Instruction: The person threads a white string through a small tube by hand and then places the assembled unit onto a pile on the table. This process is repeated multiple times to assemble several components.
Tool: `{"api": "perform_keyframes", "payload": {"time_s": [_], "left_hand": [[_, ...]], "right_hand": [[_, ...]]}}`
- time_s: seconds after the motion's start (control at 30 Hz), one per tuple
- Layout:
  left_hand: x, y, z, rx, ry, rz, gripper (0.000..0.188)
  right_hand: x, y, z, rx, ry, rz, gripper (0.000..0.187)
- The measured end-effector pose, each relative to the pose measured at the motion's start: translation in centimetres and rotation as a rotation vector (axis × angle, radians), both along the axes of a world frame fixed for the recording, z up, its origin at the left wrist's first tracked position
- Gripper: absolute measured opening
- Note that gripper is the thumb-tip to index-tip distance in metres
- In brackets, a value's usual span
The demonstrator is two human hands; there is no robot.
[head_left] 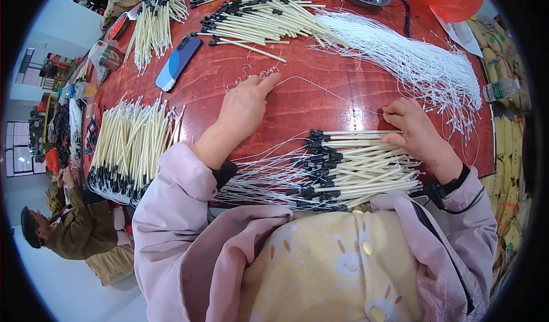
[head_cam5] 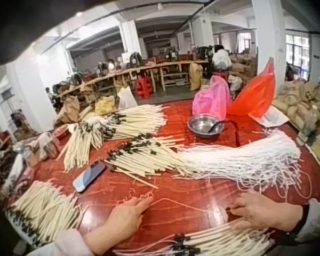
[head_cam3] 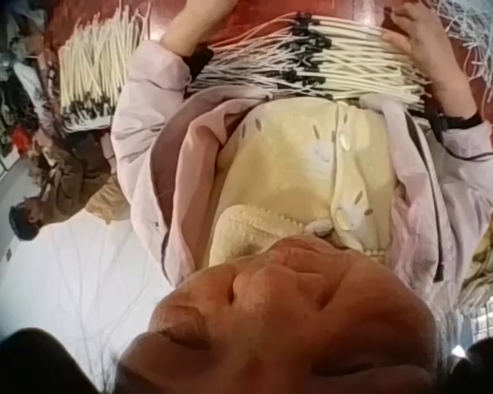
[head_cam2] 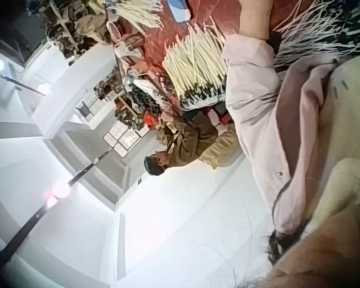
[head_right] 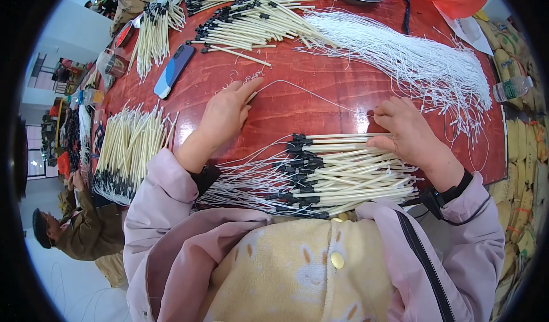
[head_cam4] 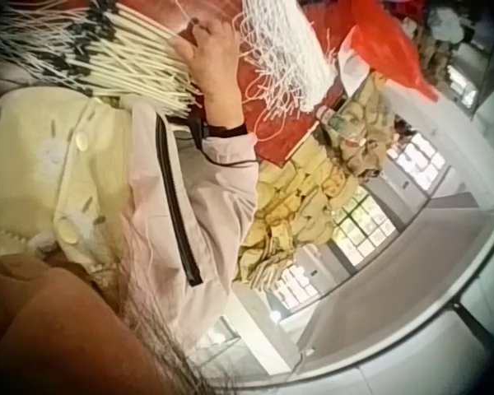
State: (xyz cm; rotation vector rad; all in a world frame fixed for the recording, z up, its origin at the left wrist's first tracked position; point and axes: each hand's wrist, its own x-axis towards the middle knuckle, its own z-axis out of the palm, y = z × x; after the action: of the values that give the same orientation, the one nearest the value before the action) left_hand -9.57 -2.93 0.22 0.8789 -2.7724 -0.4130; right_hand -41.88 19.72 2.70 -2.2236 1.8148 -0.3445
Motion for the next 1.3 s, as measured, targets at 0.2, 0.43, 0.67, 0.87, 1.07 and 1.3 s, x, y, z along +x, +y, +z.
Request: {"api": "perform_keyframes", "payload": {"time_s": [0.2,0.43,0.67,0.87,1.07,1.3], "left_hand": [[-0.7,-0.7,-0.5,-0.077,-0.112,-0.192,0.061],[-0.6,0.1,0.0,-0.036,-0.136,-0.29,0.05],[-0.5,1.2,0.8,-0.023,-0.093,-0.395,0.031],[1.1,2.6,-0.6,-0.033,-0.023,-0.184,0.018],[-3.2,3.3,-1.4,-0.127,-0.095,-0.239,0.012],[-13.0,5.9,-2.6,-0.109,0.012,-0.371,0.016]], "right_hand": [[-0.1,0.1,-0.1,-0.012,0.0,-0.002,0.061],[0.2,-0.3,0.1,0.001,0.019,-0.009,0.059],[0.0,-0.3,0.1,0.052,0.054,0.014,0.062],[-0.1,0.2,-0.3,0.014,0.136,0.038,0.071],[0.5,-0.4,-0.3,0.071,0.147,0.054,0.072],[2.7,-2.2,-0.9,0.063,0.12,0.1,0.07]]}}
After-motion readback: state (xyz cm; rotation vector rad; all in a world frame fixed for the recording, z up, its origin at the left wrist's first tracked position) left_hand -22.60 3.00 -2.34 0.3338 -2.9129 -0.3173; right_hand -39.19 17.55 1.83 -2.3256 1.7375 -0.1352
